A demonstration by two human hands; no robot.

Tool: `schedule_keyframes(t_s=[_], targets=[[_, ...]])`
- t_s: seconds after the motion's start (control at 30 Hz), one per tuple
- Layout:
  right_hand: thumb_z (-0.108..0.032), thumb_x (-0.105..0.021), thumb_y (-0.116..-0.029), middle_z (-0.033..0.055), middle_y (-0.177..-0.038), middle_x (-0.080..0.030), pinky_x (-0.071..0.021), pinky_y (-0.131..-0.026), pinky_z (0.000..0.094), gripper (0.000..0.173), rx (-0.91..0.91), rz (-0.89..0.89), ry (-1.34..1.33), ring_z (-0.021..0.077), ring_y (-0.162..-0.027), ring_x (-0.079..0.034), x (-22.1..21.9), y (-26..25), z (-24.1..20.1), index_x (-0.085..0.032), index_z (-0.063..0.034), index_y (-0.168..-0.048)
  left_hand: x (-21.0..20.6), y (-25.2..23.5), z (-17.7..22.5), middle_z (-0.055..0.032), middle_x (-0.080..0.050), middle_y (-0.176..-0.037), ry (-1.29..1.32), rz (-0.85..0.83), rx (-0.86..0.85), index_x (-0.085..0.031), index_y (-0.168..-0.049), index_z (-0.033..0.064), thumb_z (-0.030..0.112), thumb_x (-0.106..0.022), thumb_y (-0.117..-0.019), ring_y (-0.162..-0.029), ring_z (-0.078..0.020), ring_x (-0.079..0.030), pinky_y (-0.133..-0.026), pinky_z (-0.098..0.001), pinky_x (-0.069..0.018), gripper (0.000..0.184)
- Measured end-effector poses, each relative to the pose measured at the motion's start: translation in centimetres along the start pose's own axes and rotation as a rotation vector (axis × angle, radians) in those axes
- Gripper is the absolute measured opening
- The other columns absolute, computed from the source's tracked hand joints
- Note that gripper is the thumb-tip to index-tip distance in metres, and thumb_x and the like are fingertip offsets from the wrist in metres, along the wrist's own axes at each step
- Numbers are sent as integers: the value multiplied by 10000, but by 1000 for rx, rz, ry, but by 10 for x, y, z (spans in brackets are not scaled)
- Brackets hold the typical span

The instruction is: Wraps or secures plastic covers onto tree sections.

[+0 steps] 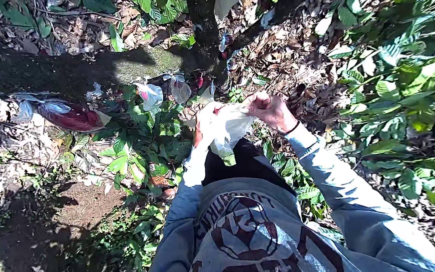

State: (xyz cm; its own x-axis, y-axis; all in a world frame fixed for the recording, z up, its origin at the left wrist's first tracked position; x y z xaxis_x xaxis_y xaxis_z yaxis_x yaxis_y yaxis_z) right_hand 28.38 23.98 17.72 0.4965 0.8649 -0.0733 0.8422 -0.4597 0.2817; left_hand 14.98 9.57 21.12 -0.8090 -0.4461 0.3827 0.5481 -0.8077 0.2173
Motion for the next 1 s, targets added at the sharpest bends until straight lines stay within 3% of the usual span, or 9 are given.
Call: schedule_keyframes(t_s=[0.1, 0.27, 0.37, 0.57, 0.67, 0.8, 0.83, 0.93, 1.0], targets=[[-76, -697, -954, 50, -906, -733, -604, -720, 292, 128, 21, -13, -41, 120, -758, -687, -6, 3, 4, -718, -20, -1067, -2, 10, -9, -46, -709, -948, 230, -55, 54, -711, -1106, 102, 136, -644, -993, -791, -135, -674, -659, -309, -591, 136], [-75, -644, -998, 46, -892, -733, -603, -691, 269, 128, 23, -69, -150, 113, -748, -686, -25, 27, -26, -717, -32, -1093, 3, 28, 0, -2, -646, -854, 524, -21, 168, -666, -994, 126, 119, -604, -978, -765, -94, -616, -677, -287, -548, 64], [-80, -620, -1004, 45, -864, -727, -601, -685, 271, 125, 42, -57, -185, 114, -736, -683, -30, 38, -40, -718, -27, -1061, 3, 36, 18, 9, -645, -856, 585, -85, 83, -646, -977, 105, 103, -593, -962, -782, -76, -623, -725, -269, -555, 55], [-120, -653, -993, 30, -968, -699, -595, -739, 269, 113, 126, -51, -134, 113, -832, -666, -22, 39, -60, -715, -44, -1049, 7, 35, 35, 3, -715, -833, 160, -129, 5, -740, -964, 76, 108, -708, -935, -745, -66, -662, -702, -256, -573, 54], [-145, -668, -990, -29, -779, -658, -530, -563, 201, 62, 69, 50, -83, 46, -628, -599, -9, 35, -53, -692, -90, -1007, 18, 30, 34, -3, -711, -832, 140, -39, -64, -732, -956, 78, 106, -693, -946, -732, -72, -665, -680, -264, -579, 49], [-164, -655, -1007, -3, -662, -630, -511, -448, 215, 97, -27, 83, -97, 69, -483, -560, -9, 31, -50, -705, -81, -996, 17, 21, 35, -102, -711, -1081, 414, -42, -64, -701, -1073, 35, 90, -590, -995, -969, -198, -686, -833, -368, -595, 147], [-152, -660, -999, 4, -659, -632, -505, -444, 211, 92, -47, 91, -111, 68, -473, -551, -10, 30, -49, -712, -76, -992, 16, 21, 35, -108, -712, -1096, 484, -39, -30, -702, -1113, 34, 90, -581, -998, -984, -201, -684, -848, -371, -593, 176], [-135, -668, -982, -22, -668, -644, -483, -463, 181, 61, -55, 147, -109, 33, -494, -546, -8, 29, -53, -710, -96, -963, 9, 16, 30, -71, -688, -933, 643, 4, 136, -666, -1034, 50, 86, -588, -986, -865, -154, -662, -782, -337, -576, 99], [-117, -649, -989, -42, -727, -663, -496, -522, 173, 73, -6, 173, -131, 14, -577, -578, -6, 27, -64, -693, -96, -935, -1, 16, 39, -70, -708, -982, 869, -50, 176, -641, -1073, 54, 65, -591, -972, -932, -157, -685, -863, -358, -582, 113]])
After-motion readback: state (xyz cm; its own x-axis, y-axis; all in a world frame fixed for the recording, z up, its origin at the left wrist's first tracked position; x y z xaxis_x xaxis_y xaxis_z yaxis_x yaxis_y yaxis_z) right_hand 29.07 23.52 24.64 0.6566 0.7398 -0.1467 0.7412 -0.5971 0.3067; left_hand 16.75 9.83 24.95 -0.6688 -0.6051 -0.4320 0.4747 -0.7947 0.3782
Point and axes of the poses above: each hand's wrist, its own y-axis away from the middle knuckle, its own x-axis out of the back of the hand, z = x × y, the point moved 10 cm from there along -y, towards the middle knuckle
